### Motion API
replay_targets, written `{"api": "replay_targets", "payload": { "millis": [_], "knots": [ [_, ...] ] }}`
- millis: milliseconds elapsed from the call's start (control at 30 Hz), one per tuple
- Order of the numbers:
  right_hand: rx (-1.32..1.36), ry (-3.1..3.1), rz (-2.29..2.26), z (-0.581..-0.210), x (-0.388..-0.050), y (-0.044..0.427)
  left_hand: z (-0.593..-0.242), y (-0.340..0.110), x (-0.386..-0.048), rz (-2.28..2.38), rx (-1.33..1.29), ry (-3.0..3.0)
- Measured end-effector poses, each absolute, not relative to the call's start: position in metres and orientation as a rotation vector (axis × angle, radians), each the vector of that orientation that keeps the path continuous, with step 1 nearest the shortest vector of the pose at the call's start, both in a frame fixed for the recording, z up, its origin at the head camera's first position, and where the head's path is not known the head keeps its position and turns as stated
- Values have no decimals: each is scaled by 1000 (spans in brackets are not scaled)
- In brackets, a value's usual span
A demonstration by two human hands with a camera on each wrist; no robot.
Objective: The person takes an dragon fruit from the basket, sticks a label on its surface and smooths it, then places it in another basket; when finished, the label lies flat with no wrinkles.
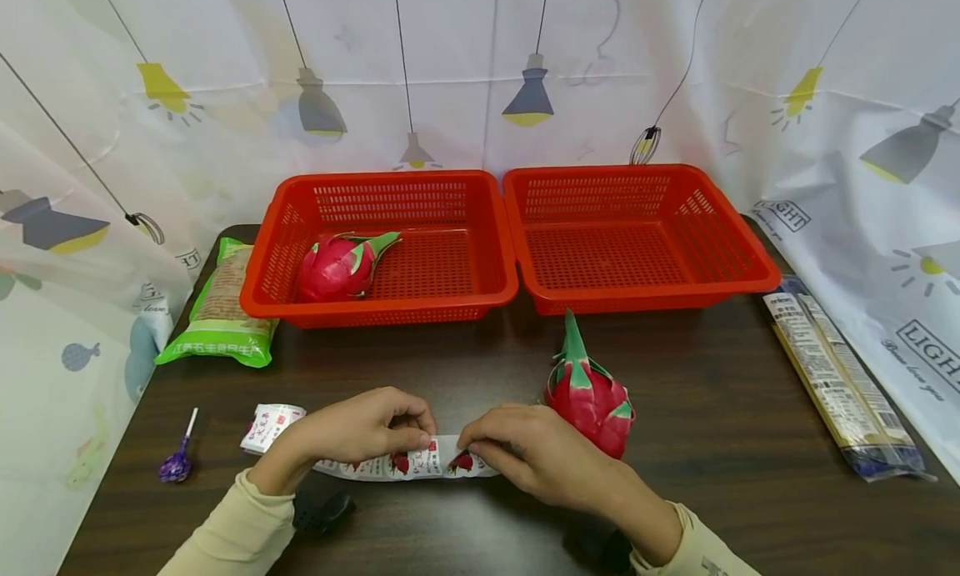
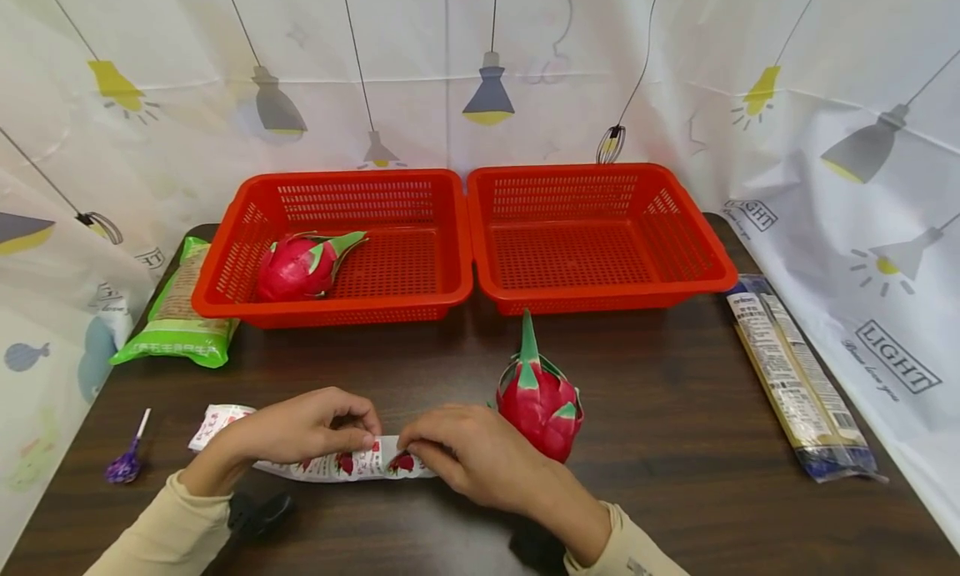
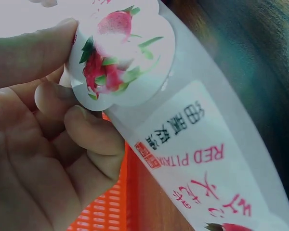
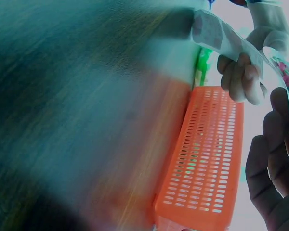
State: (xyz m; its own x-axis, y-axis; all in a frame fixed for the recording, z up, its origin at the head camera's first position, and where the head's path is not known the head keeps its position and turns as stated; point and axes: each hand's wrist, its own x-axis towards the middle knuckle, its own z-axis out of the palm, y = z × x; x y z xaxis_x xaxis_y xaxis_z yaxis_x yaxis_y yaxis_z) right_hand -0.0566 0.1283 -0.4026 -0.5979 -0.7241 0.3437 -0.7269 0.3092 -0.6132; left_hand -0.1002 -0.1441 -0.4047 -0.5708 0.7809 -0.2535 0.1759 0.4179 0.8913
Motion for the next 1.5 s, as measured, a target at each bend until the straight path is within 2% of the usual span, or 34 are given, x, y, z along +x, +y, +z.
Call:
{"api": "replay_targets", "payload": {
  "millis": [600,933,1167,1300,1500],
  "knots": [
    [1238,-2629,1199,-408,-43,133,-425,-144,-109,991,776,2229],
    [1134,-2621,1241,-413,-33,137,-438,-127,-95,590,822,2712],
    [1142,-2553,1324,-415,-28,142,-440,-121,-89,516,841,2814],
    [1099,-2431,1407,-412,-22,146,-434,-117,-89,650,887,2827],
    [928,-2173,1490,-406,-13,152,-410,-101,-84,1355,1109,2603]
  ]
}}
